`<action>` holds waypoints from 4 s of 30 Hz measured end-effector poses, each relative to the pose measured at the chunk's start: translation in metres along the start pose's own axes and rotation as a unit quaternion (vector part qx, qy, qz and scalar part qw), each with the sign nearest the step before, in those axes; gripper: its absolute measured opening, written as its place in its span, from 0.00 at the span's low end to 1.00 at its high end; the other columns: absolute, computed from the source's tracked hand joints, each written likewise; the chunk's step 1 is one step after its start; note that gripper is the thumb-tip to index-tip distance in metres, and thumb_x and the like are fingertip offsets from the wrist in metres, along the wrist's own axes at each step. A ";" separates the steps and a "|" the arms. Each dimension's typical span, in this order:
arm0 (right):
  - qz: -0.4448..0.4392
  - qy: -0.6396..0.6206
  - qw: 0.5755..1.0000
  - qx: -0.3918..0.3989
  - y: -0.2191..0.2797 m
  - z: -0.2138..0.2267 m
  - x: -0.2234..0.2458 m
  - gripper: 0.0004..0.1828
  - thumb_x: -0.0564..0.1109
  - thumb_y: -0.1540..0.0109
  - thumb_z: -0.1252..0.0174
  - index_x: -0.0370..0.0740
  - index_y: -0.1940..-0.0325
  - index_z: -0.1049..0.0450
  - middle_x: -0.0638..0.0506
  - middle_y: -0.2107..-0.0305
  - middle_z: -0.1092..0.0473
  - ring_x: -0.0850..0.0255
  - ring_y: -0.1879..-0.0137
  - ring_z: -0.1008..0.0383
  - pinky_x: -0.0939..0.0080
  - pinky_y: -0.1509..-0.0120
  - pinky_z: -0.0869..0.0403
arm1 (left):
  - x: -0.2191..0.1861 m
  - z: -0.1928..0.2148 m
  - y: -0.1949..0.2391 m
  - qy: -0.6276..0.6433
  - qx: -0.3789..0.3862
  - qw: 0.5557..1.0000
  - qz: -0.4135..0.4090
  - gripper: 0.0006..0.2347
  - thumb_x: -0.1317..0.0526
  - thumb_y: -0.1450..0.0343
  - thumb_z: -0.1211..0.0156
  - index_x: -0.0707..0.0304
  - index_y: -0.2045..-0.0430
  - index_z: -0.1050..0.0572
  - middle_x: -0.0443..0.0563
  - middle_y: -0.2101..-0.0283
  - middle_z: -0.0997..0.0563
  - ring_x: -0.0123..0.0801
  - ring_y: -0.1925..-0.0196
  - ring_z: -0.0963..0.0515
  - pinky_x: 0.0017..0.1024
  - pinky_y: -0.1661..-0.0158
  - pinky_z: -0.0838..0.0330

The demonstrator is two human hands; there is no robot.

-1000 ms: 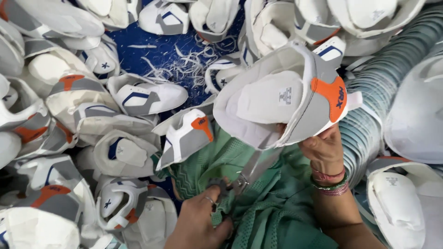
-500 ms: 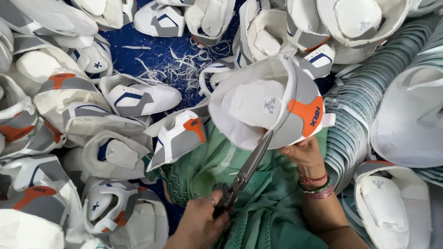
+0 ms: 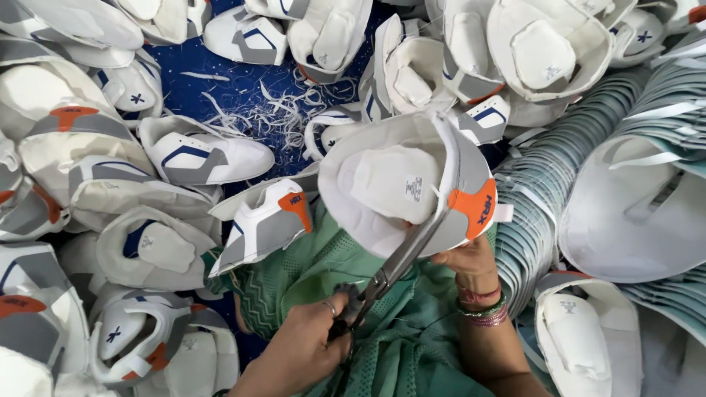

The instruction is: The person trims excess material and threads from shoe uppers using scissors.

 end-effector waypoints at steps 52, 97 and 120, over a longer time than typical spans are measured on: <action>-0.012 -0.295 0.954 -0.056 0.010 0.029 0.006 0.35 0.39 0.34 0.36 0.26 0.26 0.42 0.35 0.37 0.32 0.38 0.31 0.31 0.35 0.25 0.35 | -0.003 -0.007 -0.001 -0.045 0.029 0.999 0.011 0.26 0.63 0.43 0.31 0.66 0.50 0.29 0.66 0.67 0.19 0.56 0.60 0.18 0.39 0.60 0.25; -0.029 -0.016 0.999 -0.002 -0.015 -0.043 0.032 0.44 0.40 0.41 0.30 0.25 0.27 0.46 0.27 0.45 0.28 0.29 0.37 0.28 0.27 0.35 0.27 | -0.021 -0.014 -0.004 0.079 0.032 0.996 0.005 0.14 0.65 0.41 0.36 0.67 0.63 0.28 0.56 0.75 0.23 0.47 0.78 0.21 0.37 0.73 0.28; -0.006 -0.063 0.989 -0.136 0.025 0.025 -0.001 0.36 0.36 0.38 0.31 0.28 0.28 0.38 0.40 0.39 0.29 0.48 0.35 0.26 0.46 0.30 0.28 | -0.001 -0.009 0.000 0.030 -0.027 0.999 0.006 0.11 0.64 0.37 0.38 0.66 0.65 0.29 0.62 0.78 0.24 0.52 0.74 0.19 0.42 0.72 0.30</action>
Point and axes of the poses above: each hand's wrist, its own y-axis away from the middle knuckle, its own z-axis out of the back of the hand, x = y × z, the point moved 9 cm from there along -y, towards the middle knuckle
